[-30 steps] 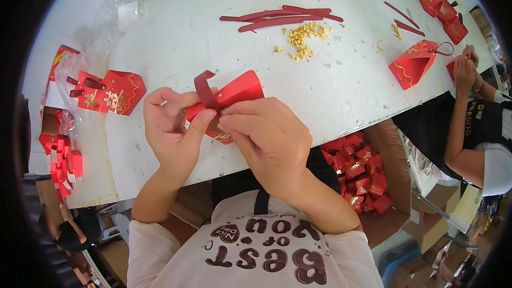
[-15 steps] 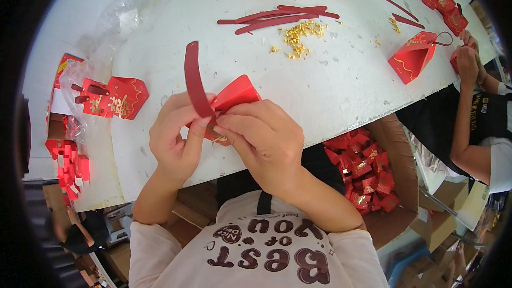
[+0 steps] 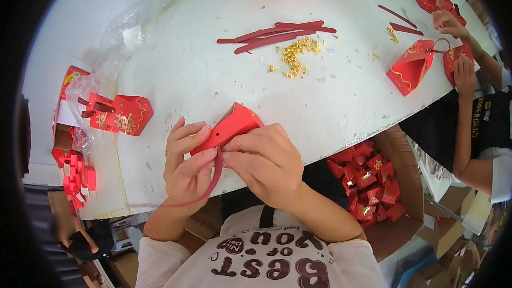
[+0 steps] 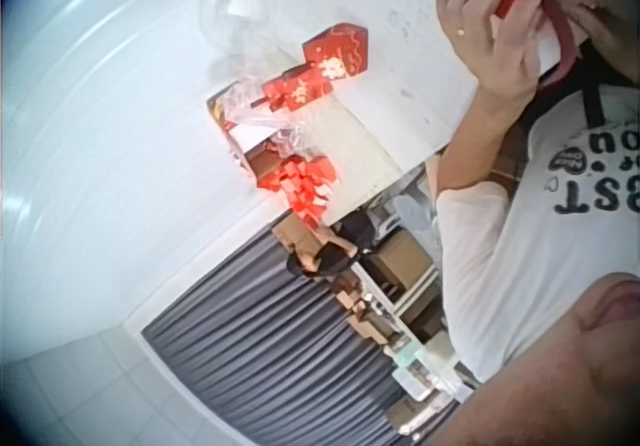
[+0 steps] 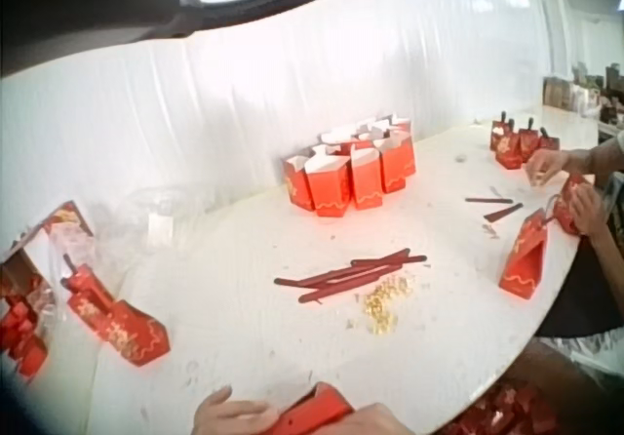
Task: The person assembles small red gift boxes by folding the paper, inserting a red ribbon through a hole, and securing it with a gold fastener. Completed boxes are placed into a cardboard box on the floor.
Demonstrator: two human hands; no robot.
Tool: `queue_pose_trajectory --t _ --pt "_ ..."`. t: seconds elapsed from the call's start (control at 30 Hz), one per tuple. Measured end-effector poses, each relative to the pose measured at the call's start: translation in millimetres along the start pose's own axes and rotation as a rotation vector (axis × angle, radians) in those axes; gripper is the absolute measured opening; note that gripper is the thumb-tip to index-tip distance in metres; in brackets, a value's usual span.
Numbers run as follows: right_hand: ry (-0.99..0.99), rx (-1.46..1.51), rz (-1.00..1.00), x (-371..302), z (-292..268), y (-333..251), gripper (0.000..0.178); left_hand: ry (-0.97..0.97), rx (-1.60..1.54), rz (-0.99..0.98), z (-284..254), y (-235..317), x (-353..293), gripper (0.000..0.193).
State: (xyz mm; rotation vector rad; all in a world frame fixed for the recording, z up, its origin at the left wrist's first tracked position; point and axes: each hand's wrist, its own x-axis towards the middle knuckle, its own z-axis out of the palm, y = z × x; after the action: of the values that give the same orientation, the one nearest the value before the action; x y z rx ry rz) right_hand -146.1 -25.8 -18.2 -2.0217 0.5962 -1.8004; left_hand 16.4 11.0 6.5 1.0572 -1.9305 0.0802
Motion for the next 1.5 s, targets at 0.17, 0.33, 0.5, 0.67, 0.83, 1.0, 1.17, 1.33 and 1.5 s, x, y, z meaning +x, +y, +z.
queue_pose_trajectory --t 0.17,0.33,0.5,0.67,0.83,1.0,1.17,1.33,1.5 --pt "-0.009 -0.011 -0.037 1 -4 1 0.021 0.003 0.015 0.017 0 0 -1 0.025" --pt "-0.018 -0.005 -0.038 3 -5 1 0.023 0.013 -0.011 -0.002 1 2 2 0.023" --pt "-0.055 0.006 -0.024 4 -9 -1 0.023 0.021 -0.074 -0.037 3 2 2 0.021" --pt "-0.098 -0.025 -0.019 6 -11 -4 0.022 -0.026 0.021 0.059 -3 -2 5 0.022" --pt "-0.092 -0.026 0.104 10 -13 -13 0.025 -0.156 0.036 0.182 -9 -6 13 0.026" --pt "-0.198 -0.107 -0.018 11 -19 -10 0.031 -0.244 -0.143 0.073 -12 -7 20 0.025" --pt "-0.206 -0.042 -0.029 12 -19 -16 0.029 -0.438 -0.478 -0.129 -27 -10 33 0.014" --pt "-0.180 0.030 0.007 11 -16 -11 0.021 -0.540 -0.467 -0.134 -34 -15 38 0.009" --pt "-0.214 -0.005 -0.022 11 -15 -10 0.019 -0.507 -0.464 -0.173 -32 -5 42 0.014"
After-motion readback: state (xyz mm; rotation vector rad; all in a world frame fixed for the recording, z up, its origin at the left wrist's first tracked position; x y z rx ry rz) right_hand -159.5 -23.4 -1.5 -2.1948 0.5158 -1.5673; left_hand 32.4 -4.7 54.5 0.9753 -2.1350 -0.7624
